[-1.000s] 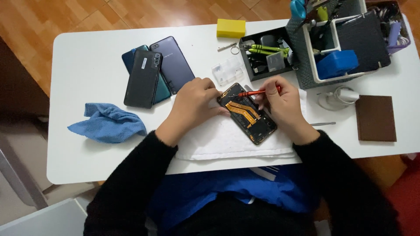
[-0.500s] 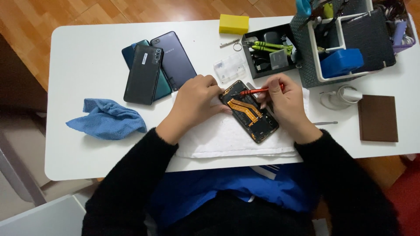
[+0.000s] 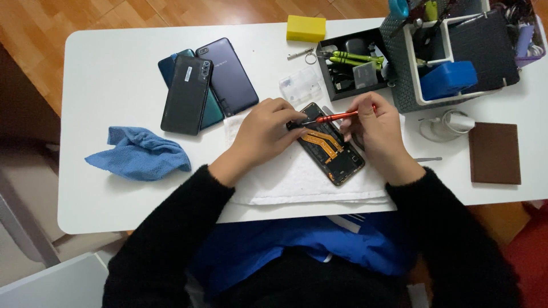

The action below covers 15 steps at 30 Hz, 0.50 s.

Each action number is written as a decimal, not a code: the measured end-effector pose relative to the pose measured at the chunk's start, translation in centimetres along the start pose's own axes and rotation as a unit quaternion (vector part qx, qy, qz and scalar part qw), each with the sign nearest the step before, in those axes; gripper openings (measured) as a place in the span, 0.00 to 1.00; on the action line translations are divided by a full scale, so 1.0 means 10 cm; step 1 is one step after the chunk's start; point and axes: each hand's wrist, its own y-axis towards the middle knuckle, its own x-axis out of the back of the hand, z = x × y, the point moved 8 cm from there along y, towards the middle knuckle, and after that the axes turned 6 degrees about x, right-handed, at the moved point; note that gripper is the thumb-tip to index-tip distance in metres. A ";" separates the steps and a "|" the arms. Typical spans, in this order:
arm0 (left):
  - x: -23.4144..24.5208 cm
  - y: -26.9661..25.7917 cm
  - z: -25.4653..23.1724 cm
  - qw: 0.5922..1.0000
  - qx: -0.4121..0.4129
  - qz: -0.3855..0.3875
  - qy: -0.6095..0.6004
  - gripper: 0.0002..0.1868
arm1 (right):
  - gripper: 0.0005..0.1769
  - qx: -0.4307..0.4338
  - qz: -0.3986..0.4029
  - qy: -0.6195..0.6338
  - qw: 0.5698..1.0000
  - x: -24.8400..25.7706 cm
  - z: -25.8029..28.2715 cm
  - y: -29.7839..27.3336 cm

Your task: Finalizing the assembly of a smartphone by tightening internal screws and attaching the back cover.

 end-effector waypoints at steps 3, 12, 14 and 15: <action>-0.03 -0.02 0.03 1.000 -0.002 -0.005 -0.012 0.11 | 0.25 0.005 -0.002 0.002 1.000 -0.01 0.02 -0.01; -0.03 -0.01 -0.01 1.000 0.011 0.004 -0.021 0.05 | 0.25 -0.005 0.002 -0.008 1.000 0.01 -0.02 0.00; -0.02 -0.01 -0.01 1.000 0.018 0.007 -0.024 0.05 | 0.25 -0.001 0.001 -0.007 1.000 0.01 -0.02 -0.01; -0.03 -0.01 -0.01 0.999 0.022 0.011 -0.023 0.05 | 0.25 0.004 -0.002 0.001 1.000 0.01 -0.02 -0.01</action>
